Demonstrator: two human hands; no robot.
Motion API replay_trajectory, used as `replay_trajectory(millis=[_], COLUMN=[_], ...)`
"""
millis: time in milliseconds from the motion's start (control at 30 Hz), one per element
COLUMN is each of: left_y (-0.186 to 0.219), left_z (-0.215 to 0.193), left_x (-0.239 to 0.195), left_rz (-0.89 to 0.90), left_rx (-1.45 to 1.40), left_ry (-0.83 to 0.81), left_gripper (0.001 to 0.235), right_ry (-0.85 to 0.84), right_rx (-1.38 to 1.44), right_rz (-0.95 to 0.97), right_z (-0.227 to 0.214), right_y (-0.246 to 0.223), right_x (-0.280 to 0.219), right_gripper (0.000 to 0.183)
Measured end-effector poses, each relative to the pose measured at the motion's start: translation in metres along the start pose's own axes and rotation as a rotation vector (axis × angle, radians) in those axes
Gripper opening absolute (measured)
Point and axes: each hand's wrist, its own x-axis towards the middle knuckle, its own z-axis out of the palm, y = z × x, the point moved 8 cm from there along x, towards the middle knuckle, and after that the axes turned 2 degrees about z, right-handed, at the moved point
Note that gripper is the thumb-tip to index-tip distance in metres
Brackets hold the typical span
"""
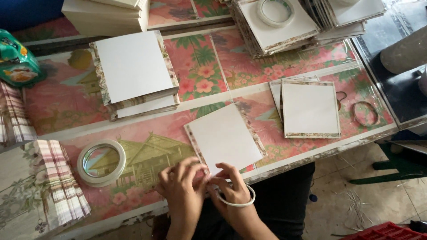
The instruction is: Applying double-sided tape to the edges of decorative cards and peeling the backing before stacking them.
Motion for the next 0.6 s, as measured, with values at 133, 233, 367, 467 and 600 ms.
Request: replay_trajectory(millis=[133,233,367,467,600], left_y=[0.000,-0.006,-0.011,-0.013,-0.017], left_z=[-0.009,-0.006,-0.003,-0.003,0.001], left_x=[0.002,0.004,0.006,0.005,0.003], left_rz=[-0.049,-0.074,-0.081,-0.072,-0.078], left_rx=[-0.020,0.039,-0.018,-0.044,-0.012], left_ry=[-0.009,-0.079,-0.166,-0.203,-0.242], left_gripper=[0.006,0.012,0.022,0.028,0.034], right_ry=[-0.037,-0.039,0.146,0.192,0.183], right_rx=[0.001,-0.038,-0.061,-0.114,-0.087], right_rz=[-0.021,-0.061,-0.085,-0.058,0.000], right_z=[-0.006,-0.013,-0.026,-0.026,-0.023], right_y=[0.003,-0.001,-0.005,-0.002,0.010], right_x=[-0.007,-0.007,-0.011,-0.012,-0.005], right_gripper=[0.067,0.046,0.016,0.011,0.007])
